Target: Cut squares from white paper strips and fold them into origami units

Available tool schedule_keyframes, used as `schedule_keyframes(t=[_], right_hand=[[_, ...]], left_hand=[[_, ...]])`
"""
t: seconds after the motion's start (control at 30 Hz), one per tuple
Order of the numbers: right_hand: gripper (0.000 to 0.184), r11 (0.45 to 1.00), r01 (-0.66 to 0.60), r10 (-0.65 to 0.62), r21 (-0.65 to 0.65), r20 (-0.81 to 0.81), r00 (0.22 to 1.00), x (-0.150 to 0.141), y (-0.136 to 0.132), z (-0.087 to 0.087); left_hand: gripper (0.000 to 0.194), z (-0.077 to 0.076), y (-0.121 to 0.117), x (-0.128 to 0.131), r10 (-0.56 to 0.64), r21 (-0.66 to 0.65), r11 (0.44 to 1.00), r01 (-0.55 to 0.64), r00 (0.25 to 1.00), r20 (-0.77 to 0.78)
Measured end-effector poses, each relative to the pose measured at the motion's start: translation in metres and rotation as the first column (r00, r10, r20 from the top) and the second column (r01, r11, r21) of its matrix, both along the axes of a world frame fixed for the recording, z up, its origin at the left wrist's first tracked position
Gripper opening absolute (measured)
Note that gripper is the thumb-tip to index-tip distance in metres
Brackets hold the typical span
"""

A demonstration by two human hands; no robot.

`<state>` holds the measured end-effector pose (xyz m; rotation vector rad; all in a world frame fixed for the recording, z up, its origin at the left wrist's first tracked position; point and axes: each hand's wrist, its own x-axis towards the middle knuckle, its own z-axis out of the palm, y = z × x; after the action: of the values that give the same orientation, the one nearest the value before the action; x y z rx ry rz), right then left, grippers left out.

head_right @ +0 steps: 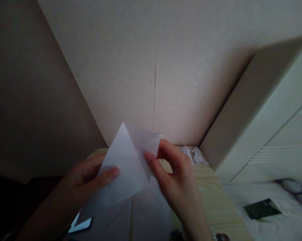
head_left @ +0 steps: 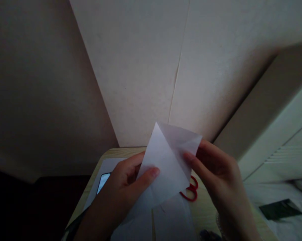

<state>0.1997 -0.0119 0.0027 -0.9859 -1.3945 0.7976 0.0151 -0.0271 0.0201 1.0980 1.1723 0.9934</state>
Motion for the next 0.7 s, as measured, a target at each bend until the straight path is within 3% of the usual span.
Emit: schedule_keyframes(t=[0.17,0.27,0.43,0.6,0.7], right_hand=[[0.007,1.0,-0.01,0.01,0.018,0.0,1.0,-0.001,-0.001,-0.002],[0.007,0.999,0.028,-0.028,0.014,-0.005,1.0,-0.002,-0.001,-0.003],[0.014,0.998,0.069,-0.069,0.007,-0.004,0.998,-0.003,-0.007,0.003],[0.033,0.984,-0.107,0.1,0.141,0.058,0.993,0.003,-0.009,0.007],[0.043,0.957,-0.189,0.149,0.219,0.185,0.971,0.01,-0.004,0.005]], left_hand=[[0.024,-0.003,0.001,0.003,-0.066,-0.022,0.998,0.066,0.998,-0.023],[0.024,-0.005,0.002,0.005,-0.047,-0.01,0.999,0.047,0.998,-0.044],[0.017,-0.007,0.002,0.005,-0.102,-0.033,0.994,0.106,0.99,0.093],[0.01,-0.004,0.0,0.004,-0.08,-0.072,0.992,0.099,0.971,0.225],[0.008,-0.001,-0.001,0.004,-0.029,-0.1,0.994,0.05,0.98,0.199]])
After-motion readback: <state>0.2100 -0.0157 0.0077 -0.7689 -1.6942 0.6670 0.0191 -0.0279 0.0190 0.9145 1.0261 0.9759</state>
